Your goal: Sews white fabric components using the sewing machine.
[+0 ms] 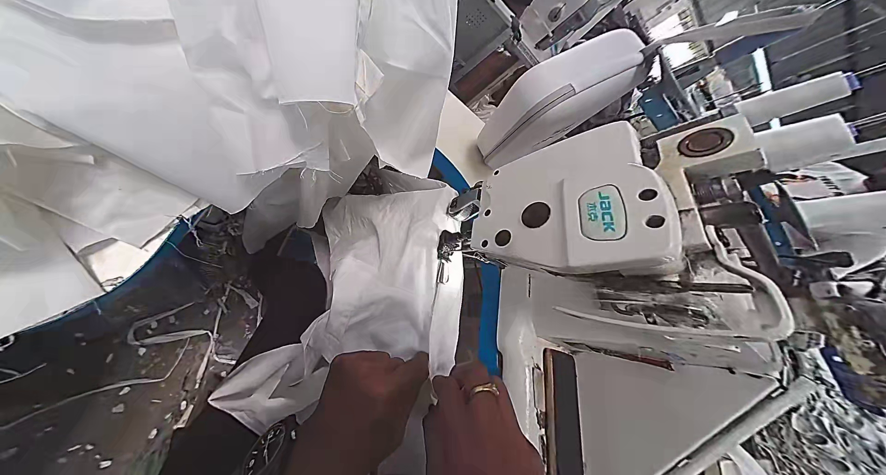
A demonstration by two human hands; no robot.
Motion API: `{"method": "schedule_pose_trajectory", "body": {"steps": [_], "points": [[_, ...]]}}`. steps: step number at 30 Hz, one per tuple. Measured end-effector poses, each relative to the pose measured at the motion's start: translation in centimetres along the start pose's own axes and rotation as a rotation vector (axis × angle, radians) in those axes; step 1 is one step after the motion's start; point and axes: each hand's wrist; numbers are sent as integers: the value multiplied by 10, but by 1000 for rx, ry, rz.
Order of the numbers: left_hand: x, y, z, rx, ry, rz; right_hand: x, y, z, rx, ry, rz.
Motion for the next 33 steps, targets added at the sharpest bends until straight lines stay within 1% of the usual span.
{"method": "schedule_pose_trajectory", "body": {"steps": [2,5,7,9,11,12,13,14,16,17,19,21,23,24,26,28,29,30,31,32,33], "points": [[4,-6,6,-11,58,-53,-3,-5,9,-33,-15,16],[9,-15,17,10,157,-102,-13,-27,17,-147,-26,83],[8,-17,21,56,244,-105,-23,-39,5,-126,-88,171],[6,-8,21,113,314,-117,-36,-44,-27,-24,-222,380],[2,1,15,144,340,-139,-54,-39,-58,113,-372,788],[0,3,11,147,325,-144,-58,-31,-63,155,-361,946],[0,3,8,146,287,-145,-56,-22,-59,157,-284,1020],[0,2,6,153,251,-154,-48,-16,-50,141,-159,1004],[1,-2,2,180,226,-215,-32,-14,-31,102,96,837],[6,-3,5,199,247,-274,-25,-19,-21,71,185,749],[18,-6,12,251,340,-449,-19,-28,-6,31,253,628],[26,-11,16,259,381,-548,-19,-31,0,-11,229,546],[25,-13,15,237,367,-517,-23,-30,-3,-61,168,439],[22,-10,13,216,349,-465,-26,-26,-6,-69,125,385],[16,0,1,118,273,-293,-34,-21,-17,-9,34,300],[17,23,-13,78,239,-8,-44,-28,-32,58,-36,269],[22,38,-12,113,275,123,-49,-37,-39,68,-59,283],[30,53,-6,180,345,193,-53,-45,-45,67,-77,322],[37,63,1,242,417,191,-57,-50,-50,70,-87,381],[39,70,9,296,473,120,-59,-51,-50,59,-82,442],[35,70,13,295,483,21,-59,-45,-48,24,-69,482]]}}
Point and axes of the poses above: each hand's wrist, its own z-axis towards the middle knuckle, its own y-axis out of the back of the hand, x = y × z, and after that the axes turned 12 degrees about -x, right-handed
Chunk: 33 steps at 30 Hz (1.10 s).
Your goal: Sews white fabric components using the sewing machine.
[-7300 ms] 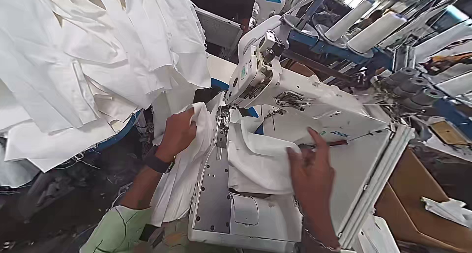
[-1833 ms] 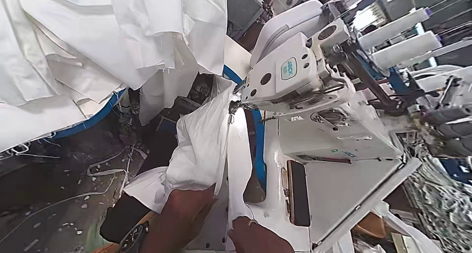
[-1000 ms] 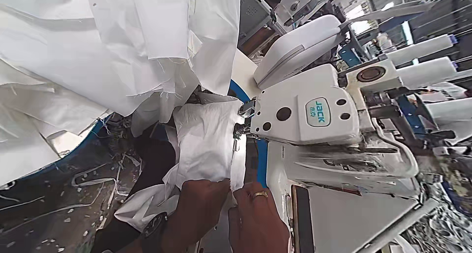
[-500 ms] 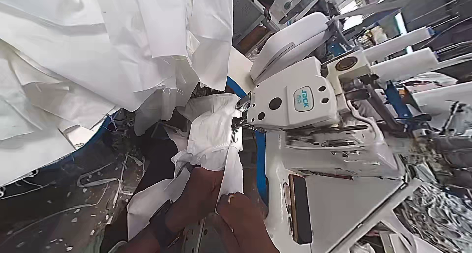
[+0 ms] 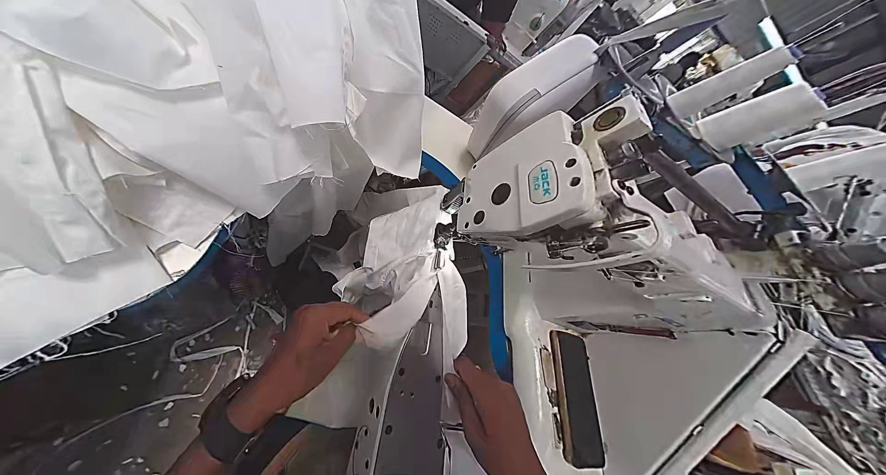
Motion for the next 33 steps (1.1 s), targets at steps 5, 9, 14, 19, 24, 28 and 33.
{"method": "schedule_pose_trajectory", "body": {"steps": [5,9,14,19,24,28,33], "points": [[-46,-56,-30,-262,-210,68,12,28,-3,-51,48,-117],[-41,-81,-50,-369,-495,11,32,44,-1,123,57,-102],[-32,-80,-35,-299,-455,-116,44,36,19,302,38,-80],[-36,-76,-19,-281,-405,-29,38,47,28,351,52,-84],[-37,-67,-20,-227,-413,17,42,41,27,434,-23,-99],[-40,-62,-22,-183,-428,4,43,40,24,363,-23,-127],[-40,-59,-25,-173,-413,-2,48,32,22,308,-67,-196]]}}
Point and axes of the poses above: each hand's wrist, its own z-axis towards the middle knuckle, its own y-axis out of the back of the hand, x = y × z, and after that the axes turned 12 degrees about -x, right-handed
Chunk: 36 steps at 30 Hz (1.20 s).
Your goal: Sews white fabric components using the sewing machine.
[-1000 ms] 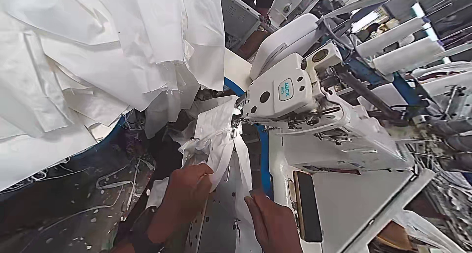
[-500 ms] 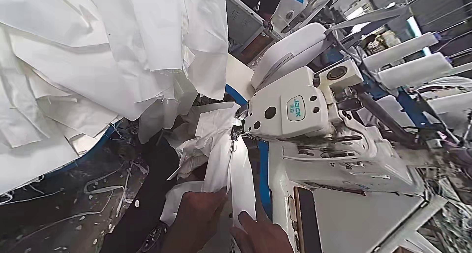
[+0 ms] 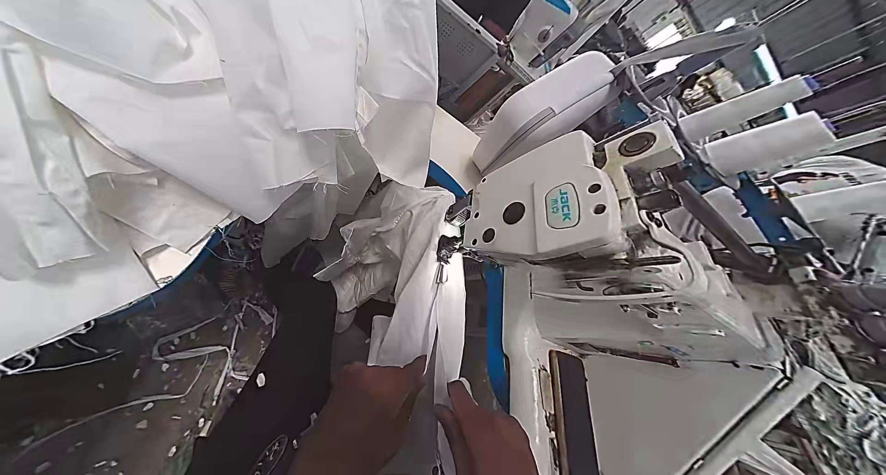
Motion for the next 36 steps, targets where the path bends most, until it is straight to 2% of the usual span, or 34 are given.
{"method": "schedule_pose_trajectory", "body": {"steps": [3,5,9,15,21,24,26,27,29,31,32,33,36], "points": [[1,0,5,15,41,7,-2,2,2,57,13,32],[-1,-2,3,22,54,11,-8,-2,-3,18,79,51],[3,-9,4,-74,-55,81,-13,2,0,94,99,83],[4,-9,9,-109,-96,144,-10,3,2,-23,50,115],[14,-36,37,-211,-80,104,-22,-26,31,-275,173,133],[45,-36,47,-300,20,314,-24,-37,24,-376,119,91],[78,-8,35,-195,215,419,-33,-42,6,-385,21,133],[82,16,29,-52,324,419,-41,-50,-2,-403,-28,193],[71,69,24,373,403,227,-54,-71,-7,-453,-128,381],[52,94,22,743,315,-112,-61,-81,-12,-463,-173,521],[46,96,29,819,246,-195,-60,-80,-9,-466,-157,553],[42,94,40,821,196,-192,-57,-78,-5,-469,-124,561],[9,60,60,659,350,-99,-51,-75,-7,-508,-46,511]]}}
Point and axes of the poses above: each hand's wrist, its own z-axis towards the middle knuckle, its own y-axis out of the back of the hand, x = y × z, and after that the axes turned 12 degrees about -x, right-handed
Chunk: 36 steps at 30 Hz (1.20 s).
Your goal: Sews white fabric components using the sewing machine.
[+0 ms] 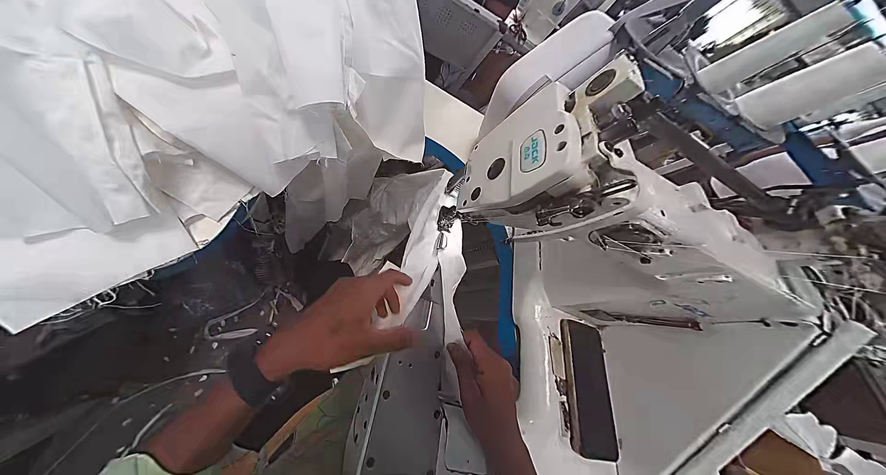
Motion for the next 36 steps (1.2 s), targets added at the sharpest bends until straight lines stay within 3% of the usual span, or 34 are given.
{"method": "schedule_pose_trajectory", "body": {"steps": [1,3,4,9,13,19,26,28,33,36], "points": [[-10,-23,0,-137,17,16,3,4,-2,-25,22,-18],[-11,-77,-5,-548,-120,149,17,18,-1,-74,67,-52],[-7,-88,-5,-656,-173,175,27,21,1,-91,85,-53],[-2,-77,5,-555,-128,-58,51,8,3,-113,131,-73],[-1,-70,10,-538,-111,-96,58,-2,13,-191,227,-222],[8,-79,19,-627,-183,-94,50,-20,24,-308,432,-370],[17,-90,37,-681,-180,-215,33,-39,51,-306,437,-327],[17,-91,47,-713,-190,-221,31,-39,58,-287,313,-231],[18,-96,53,-805,-207,-171,31,-26,73,-110,-450,393],[18,-96,54,-820,-228,-155,28,-24,74,-135,-449,500]]}}
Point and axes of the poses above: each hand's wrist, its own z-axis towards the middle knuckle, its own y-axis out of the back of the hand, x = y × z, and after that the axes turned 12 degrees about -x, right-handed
